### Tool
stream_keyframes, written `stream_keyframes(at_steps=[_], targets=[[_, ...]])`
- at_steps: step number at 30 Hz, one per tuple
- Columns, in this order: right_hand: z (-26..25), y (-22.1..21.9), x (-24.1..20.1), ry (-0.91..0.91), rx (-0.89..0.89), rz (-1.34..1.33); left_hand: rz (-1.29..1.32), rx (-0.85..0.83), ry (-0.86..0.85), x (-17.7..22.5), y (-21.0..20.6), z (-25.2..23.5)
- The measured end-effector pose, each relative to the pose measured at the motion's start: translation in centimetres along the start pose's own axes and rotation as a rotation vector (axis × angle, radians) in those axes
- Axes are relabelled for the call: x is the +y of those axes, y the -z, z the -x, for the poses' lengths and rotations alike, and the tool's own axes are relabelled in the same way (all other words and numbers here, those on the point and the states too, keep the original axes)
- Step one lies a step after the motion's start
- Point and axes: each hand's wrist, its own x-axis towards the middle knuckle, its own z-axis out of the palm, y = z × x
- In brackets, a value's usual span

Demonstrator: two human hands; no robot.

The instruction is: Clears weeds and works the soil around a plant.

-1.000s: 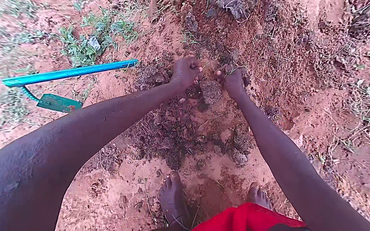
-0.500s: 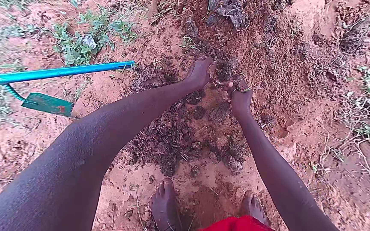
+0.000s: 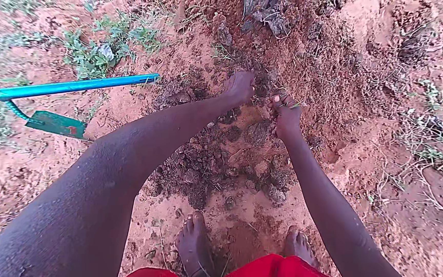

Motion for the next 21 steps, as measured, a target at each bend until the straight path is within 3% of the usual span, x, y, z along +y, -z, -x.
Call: stream_keyframes(at_steps=[3,7,9,15,21], targets=[[0.0,0.1,0.0,0.005,0.001,0.02,0.014,0.068,-0.092,-1.1,0.0,0.0],[0.3,-0.3,-0.3,0.004,-0.005,0.001,0.368,0.186,-0.145,-2.2,-0.6,-0.2],[0.5,-0.7,-0.2,0.008,-0.02,-0.011,0.538,0.221,-0.077,-2.1,-0.5,-0.6],[1.3,-1.5,-0.1,-0.009,-0.062,-0.006,0.634,0.258,0.214,-0.8,0.5,0.4],[1.4,-1.9,-0.4,0.018,-0.036,0.008,0.728,0.009,0.153,2.0,-2.5,8.5]])
